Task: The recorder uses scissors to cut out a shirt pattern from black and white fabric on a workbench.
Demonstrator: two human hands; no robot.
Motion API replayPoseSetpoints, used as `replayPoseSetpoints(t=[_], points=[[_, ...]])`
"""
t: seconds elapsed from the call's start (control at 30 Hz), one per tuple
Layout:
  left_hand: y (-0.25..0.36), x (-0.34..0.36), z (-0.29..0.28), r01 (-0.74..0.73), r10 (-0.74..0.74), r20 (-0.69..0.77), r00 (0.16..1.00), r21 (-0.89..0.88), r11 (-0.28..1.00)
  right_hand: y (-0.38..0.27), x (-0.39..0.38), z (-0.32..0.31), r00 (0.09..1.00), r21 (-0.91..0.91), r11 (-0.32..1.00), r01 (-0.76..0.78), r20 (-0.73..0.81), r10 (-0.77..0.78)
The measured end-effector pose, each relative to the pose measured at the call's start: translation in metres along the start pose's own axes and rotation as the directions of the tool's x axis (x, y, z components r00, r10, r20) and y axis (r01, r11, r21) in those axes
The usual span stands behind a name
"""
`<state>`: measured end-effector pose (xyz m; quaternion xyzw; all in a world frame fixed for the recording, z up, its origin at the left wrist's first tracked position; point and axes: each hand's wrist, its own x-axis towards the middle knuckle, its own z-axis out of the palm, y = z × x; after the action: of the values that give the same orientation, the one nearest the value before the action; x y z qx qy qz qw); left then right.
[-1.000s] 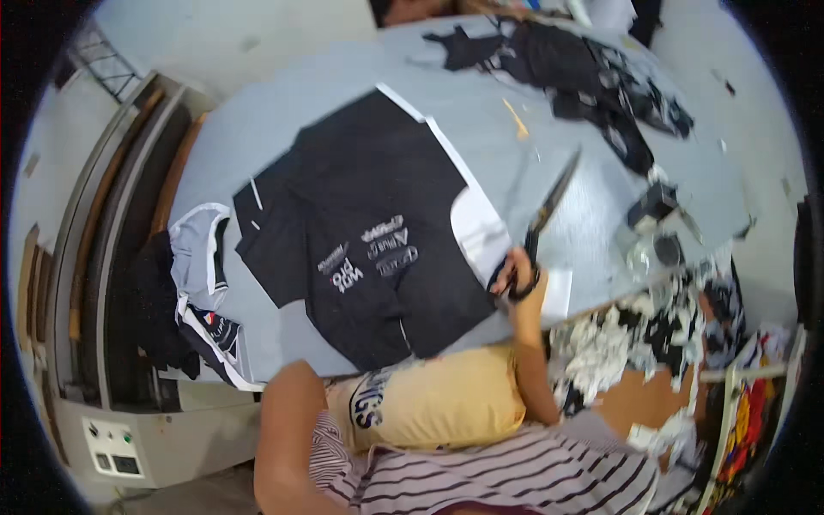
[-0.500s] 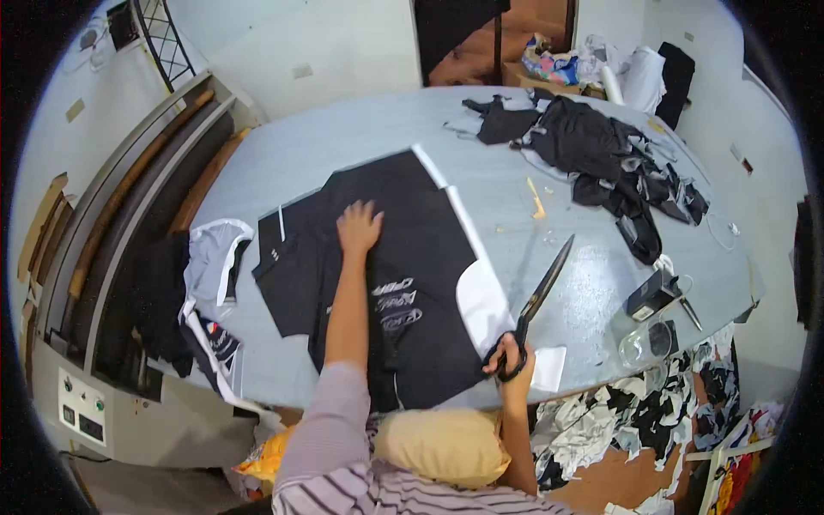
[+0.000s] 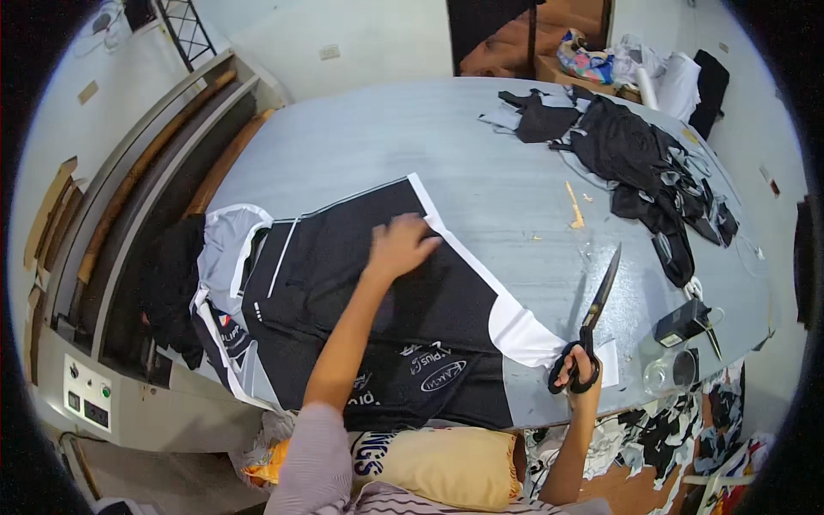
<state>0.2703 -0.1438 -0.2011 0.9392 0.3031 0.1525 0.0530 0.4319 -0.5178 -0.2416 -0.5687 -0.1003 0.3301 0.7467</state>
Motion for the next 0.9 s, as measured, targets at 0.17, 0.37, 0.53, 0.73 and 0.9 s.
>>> replayPoseSetpoints(t=[0.17, 0.37, 0.53, 0.73, 0.9], points=[[-0.024, 0.067, 0.063, -0.11, 0.13, -0.173, 0.976, 0.116, 0.987, -0.003, -0.001, 0.002, 0.998, -0.036, 0.998, -0.054, 0.016, 0.054], [-0.158, 0.067, 0.051, 0.744, -0.609, -0.491, 0.623, 0.134, 0.654, -0.005, -0.004, 0.003, 1.0, -0.006, 1.0, 0.016, -0.008, -0.017], [-0.166, 0.035, 0.069, 0.557, -0.376, -0.512, 0.772, 0.261, 0.788, -0.008, 0.001, 0.002, 0.998, -0.063, 0.996, -0.058, 0.007, 0.058], [-0.161, 0.029, 0.029, 0.66, -0.664, -0.018, 0.748, 0.133, 0.739, -0.008, -0.002, 0.006, 0.999, -0.152, 0.988, -0.011, 0.028, 0.016], [-0.034, 0.029, 0.024, 0.06, -0.03, -0.182, 0.983, 0.165, 0.984, -0.007, -0.006, 0.009, 1.0, -0.102, 0.995, 0.002, -0.005, -0.003]])
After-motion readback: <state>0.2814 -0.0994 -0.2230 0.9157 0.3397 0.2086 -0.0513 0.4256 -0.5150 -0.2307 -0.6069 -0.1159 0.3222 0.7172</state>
